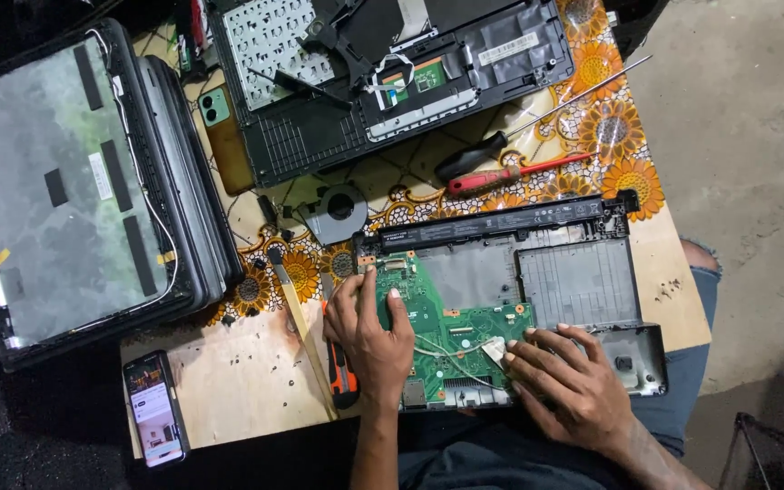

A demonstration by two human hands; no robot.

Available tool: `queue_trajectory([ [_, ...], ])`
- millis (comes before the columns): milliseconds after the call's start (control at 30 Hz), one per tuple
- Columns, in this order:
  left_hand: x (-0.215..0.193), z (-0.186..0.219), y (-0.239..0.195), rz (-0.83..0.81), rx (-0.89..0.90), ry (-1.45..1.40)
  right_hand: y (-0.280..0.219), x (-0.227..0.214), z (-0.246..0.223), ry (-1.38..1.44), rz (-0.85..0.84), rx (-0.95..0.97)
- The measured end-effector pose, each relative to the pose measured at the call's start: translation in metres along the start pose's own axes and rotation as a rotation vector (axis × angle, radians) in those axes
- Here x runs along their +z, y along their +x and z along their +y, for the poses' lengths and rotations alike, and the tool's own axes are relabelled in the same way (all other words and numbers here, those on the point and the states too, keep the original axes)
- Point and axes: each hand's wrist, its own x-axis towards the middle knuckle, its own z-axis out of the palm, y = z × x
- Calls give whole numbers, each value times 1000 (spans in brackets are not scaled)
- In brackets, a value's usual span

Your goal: The person places a laptop motherboard into the chassis, then installs a cooling fan and connects its cable. They use a screwdriver to secure the fan and adjust internal components.

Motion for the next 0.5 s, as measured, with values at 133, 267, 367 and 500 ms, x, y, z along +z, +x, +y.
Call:
queue_trajectory([
  [133, 0, -1, 0, 9, 19, 5, 2, 0, -1, -1, 10, -1],
  [267, 1, -4, -1, -36, 10, -3, 3, 0, -1, 1, 4, 2],
  [367, 0, -5, -2, -56, 19, 34, 3, -1, -3, -1, 6, 9],
  [500, 1, -3, -1, -25, 48, 55, 2, 0, -2, -2, 0, 14],
])
